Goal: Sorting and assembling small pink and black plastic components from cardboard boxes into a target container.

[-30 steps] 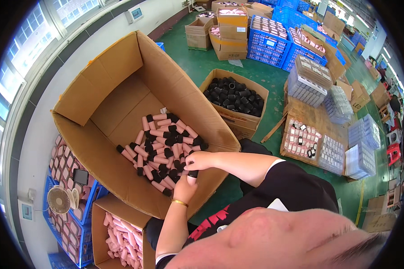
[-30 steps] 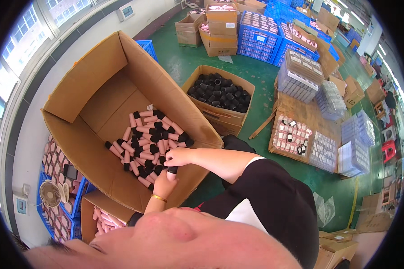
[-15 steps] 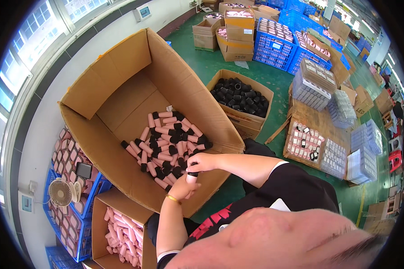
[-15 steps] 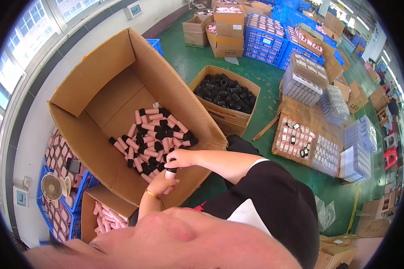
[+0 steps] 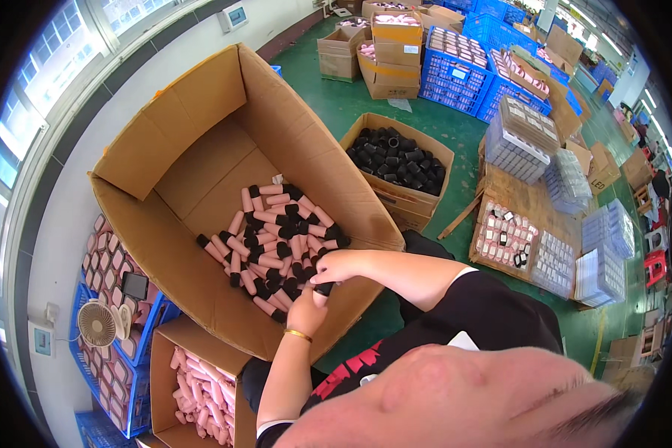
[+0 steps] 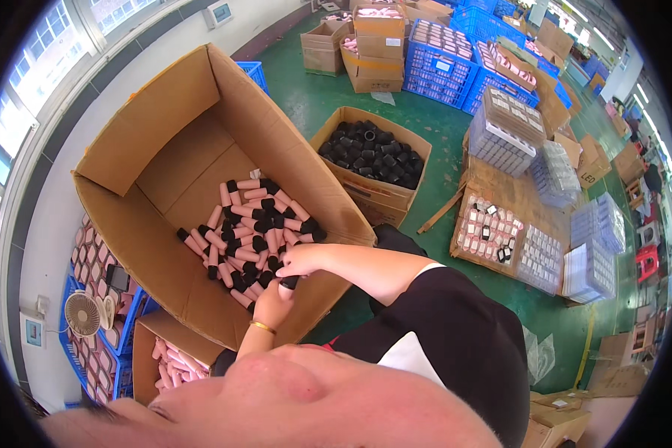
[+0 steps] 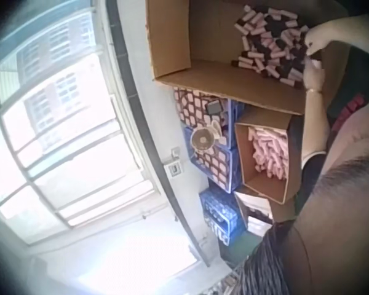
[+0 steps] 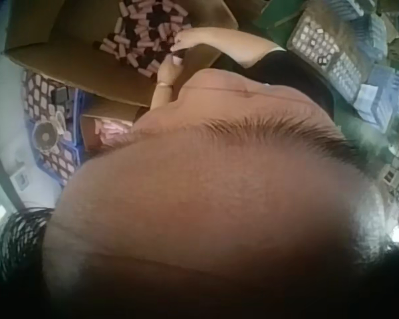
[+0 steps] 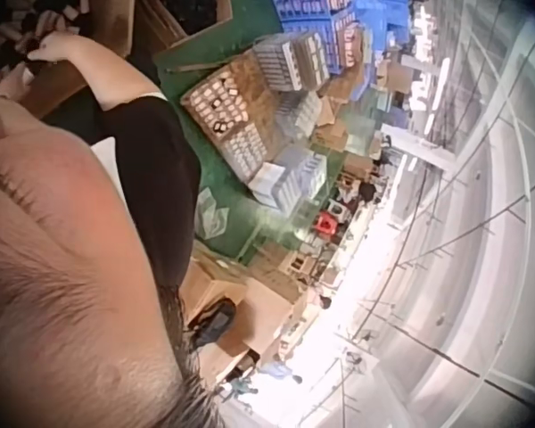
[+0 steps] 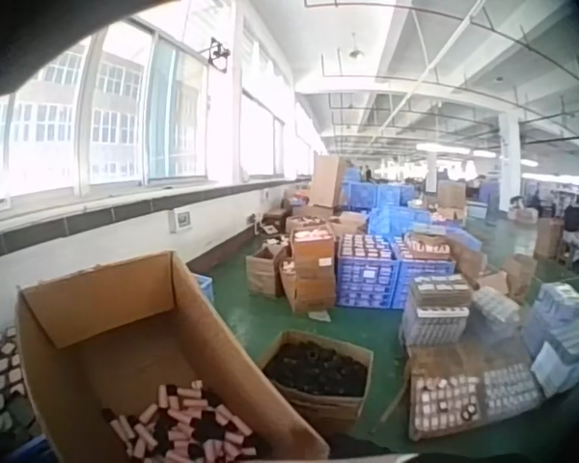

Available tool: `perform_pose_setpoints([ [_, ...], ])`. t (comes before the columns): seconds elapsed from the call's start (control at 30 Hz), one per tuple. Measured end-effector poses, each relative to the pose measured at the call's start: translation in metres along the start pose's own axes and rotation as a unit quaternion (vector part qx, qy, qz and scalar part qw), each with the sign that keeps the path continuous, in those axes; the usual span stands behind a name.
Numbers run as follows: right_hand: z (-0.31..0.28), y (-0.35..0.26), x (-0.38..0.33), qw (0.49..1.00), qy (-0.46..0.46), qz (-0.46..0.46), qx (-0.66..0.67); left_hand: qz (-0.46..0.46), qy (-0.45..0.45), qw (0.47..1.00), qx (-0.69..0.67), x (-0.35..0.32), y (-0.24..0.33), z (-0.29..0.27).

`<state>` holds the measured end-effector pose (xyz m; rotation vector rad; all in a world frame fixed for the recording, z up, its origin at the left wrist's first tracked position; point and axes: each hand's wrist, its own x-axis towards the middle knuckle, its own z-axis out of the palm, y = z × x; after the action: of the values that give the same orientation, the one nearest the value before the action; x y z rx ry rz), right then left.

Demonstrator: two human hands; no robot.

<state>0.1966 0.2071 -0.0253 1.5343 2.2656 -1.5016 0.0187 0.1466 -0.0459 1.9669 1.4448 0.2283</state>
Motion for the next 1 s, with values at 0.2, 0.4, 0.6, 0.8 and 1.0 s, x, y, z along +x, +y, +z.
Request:
perform_pose_setpoints([
  [0.2,0.025,0.004,0.004,0.985,0.008,0.092,0.146,-0.033,-0.012,0.997,0.067,-0.006,0.016,-0.007],
  [0.4,0.023,-0.010,-0.009,0.984,0.142,-0.090,0.054,0.075,0.017,0.997,-0.026,-0.008,-0.003,-0.011],
  [0.6,0.009,-0.017,-0.026,0.971,0.111,-0.208,0.032,-0.051,-0.315,0.823,-0.469,-0.012,0.001,-0.030],
  [0.8,0.000,-0.044,-0.049,0.944,0.106,-0.311,0.017,-0.002,-0.477,0.550,-0.686,-0.026,0.001,-0.025],
  [1.0,0.012,-0.003,-0.018,0.952,0.223,-0.208,0.002,-0.053,-0.154,0.943,-0.289,-0.005,0.016,-0.016],
])
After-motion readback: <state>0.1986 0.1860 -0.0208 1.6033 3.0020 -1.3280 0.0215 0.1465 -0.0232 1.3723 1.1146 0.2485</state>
